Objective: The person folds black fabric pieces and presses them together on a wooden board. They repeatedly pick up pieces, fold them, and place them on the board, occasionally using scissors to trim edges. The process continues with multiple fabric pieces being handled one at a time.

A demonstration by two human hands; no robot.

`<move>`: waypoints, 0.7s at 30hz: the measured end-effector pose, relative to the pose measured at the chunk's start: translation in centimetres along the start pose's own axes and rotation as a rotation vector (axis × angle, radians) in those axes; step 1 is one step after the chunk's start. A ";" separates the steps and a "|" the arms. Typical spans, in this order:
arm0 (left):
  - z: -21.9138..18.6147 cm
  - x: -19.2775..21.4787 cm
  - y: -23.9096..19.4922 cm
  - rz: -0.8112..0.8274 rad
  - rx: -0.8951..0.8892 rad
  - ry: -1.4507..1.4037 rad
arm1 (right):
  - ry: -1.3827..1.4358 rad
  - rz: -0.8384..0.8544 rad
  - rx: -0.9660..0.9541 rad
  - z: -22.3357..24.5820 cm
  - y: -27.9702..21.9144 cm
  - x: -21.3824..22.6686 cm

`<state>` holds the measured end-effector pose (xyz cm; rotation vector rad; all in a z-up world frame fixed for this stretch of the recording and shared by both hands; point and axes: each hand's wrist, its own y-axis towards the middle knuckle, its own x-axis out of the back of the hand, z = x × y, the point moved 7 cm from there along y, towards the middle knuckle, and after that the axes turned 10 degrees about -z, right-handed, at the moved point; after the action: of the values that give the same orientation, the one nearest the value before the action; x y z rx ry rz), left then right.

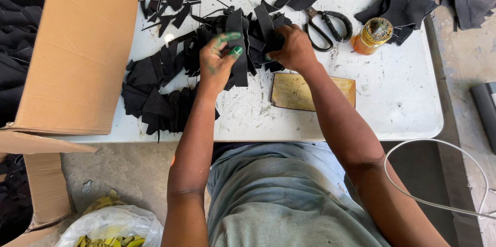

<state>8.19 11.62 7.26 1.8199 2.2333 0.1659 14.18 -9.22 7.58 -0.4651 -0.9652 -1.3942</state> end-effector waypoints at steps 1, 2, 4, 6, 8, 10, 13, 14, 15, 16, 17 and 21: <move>-0.1 0.0 -0.1 0.000 -0.017 0.021 | 0.016 0.014 0.012 -0.3 0.1 -0.1; -0.2 0.1 -0.2 0.000 -0.035 0.043 | 0.032 0.027 0.023 -0.6 0.2 -0.2; -0.3 0.3 -0.4 -0.008 -0.075 0.096 | 0.129 0.090 -0.031 -1.9 0.4 -0.4; -0.4 0.5 -0.6 -0.019 -0.121 0.158 | 0.170 0.101 -0.059 -2.9 0.4 -0.5; 0.2 0.9 -0.6 -0.032 -0.066 0.171 | 0.158 0.068 -0.058 -3.7 0.5 -0.3; 0.8 0.8 -0.3 -0.052 -0.035 0.084 | 0.151 -0.002 0.000 -3.8 0.8 -0.3; 2.6 -1.1 0.9 -0.069 0.001 -0.160 | 0.157 -0.042 -0.028 -4.4 0.6 -0.9; 3.8 -2.9 1.5 -0.057 0.027 -0.218 | 0.159 -0.046 -0.056 -4.8 0.5 -1.2; 4.8 -4.7 2.4 -0.043 0.047 -0.276 | 0.213 -0.063 -0.067 -5.0 0.5 -1.2; 5.9 -6.2 3.2 -0.065 0.073 -0.287 | 0.267 -0.080 -0.077 -5.2 0.5 -1.2; 7.0 -7.7 3.8 -0.081 0.102 -0.298 | 0.321 -0.099 -0.093 -5.6 0.4 -1.2; 9.0 -9.6 3.8 -0.120 0.067 0.240 | 0.487 -0.135 -0.232 -7.2 -0.1 -1.8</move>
<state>16.02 2.42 0.71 1.7741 2.5325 0.3046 16.32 -13.72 2.16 -0.2140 -0.4473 -1.6513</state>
